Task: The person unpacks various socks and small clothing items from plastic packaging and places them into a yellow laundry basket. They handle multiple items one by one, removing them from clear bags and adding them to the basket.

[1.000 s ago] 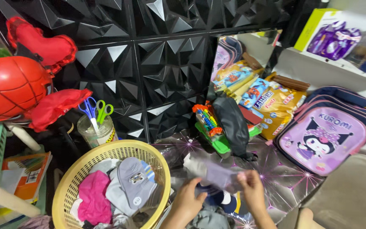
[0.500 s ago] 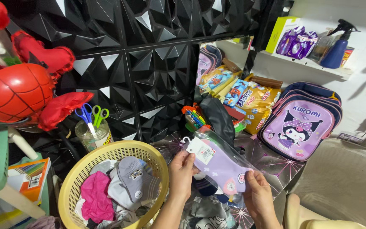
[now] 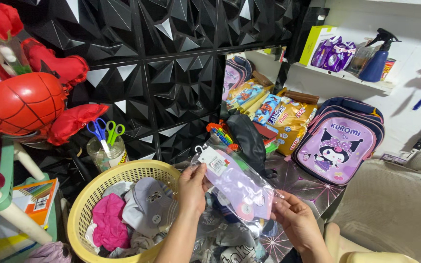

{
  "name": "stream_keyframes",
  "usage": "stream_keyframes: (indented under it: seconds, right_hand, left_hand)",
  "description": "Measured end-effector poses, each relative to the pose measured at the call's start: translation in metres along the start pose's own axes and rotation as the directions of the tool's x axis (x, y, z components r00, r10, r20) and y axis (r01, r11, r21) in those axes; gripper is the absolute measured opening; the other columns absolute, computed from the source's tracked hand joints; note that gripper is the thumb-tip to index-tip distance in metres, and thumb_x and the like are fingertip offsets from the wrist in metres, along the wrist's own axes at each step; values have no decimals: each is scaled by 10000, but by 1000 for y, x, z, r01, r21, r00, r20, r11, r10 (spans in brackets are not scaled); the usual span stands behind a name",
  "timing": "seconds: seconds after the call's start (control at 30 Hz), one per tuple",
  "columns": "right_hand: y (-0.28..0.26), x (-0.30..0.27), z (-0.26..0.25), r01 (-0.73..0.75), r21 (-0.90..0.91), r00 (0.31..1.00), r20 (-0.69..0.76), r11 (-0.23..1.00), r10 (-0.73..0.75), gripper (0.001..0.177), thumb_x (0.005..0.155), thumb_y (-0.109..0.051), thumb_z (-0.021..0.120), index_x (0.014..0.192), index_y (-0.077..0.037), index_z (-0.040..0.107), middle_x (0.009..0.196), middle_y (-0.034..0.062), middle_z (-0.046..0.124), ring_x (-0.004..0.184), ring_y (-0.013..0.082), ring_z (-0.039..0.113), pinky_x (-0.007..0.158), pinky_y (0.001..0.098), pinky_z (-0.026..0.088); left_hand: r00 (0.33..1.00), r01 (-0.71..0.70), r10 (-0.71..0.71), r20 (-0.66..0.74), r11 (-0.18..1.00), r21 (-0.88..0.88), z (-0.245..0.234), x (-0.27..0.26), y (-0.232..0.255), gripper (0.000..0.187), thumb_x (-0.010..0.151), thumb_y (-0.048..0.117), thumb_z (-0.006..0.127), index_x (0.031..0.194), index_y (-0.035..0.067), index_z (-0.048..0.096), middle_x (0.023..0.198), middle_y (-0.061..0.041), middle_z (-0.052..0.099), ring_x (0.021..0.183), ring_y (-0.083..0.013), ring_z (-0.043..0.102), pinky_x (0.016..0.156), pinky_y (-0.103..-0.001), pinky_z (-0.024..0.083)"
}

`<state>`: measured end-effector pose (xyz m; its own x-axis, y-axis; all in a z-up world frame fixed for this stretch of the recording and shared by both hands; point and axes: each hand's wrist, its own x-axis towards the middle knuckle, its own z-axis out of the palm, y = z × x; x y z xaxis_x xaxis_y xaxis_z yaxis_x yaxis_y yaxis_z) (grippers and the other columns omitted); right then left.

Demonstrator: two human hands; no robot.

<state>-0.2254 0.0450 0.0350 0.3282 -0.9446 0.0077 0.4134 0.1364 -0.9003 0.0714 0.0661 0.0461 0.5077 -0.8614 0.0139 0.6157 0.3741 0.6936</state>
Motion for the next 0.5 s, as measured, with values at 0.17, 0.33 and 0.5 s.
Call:
stream_keyframes:
  seconds: [0.17,0.33,0.5]
  right_hand:
    - [2,0,4,177,-13,983,-54,984,-178,256,919,7,644,1172,49,657,1005,119,749,865,192,705,761,362,571]
    - [0,4,7,266,-52,960,-81,963,-269,196,939,11,642,1133,39,648,954,113,739,833,195,707,751,365,580]
    - [-1,6,15,240,-43,969,-40,970,-242,288,918,-15,620,1206,-12,626,959,96,745,839,179,699,739,340,565]
  left_hand:
    - [1000,11,-12,-20,997,-75,2,-7,1,164,949,138,668,1066,31,625,1009,-53,700,880,-167,696,729,-320,614]
    - [953,303,-296,65,930,-207,20,-37,12,456,894,412,596,1185,62,620,1101,-110,735,1003,-226,714,842,-386,600]
    - [919,366,-337,202,922,-125,38,-62,-5,348,877,146,707,1210,71,638,1160,-68,717,1068,-202,683,934,-408,549]
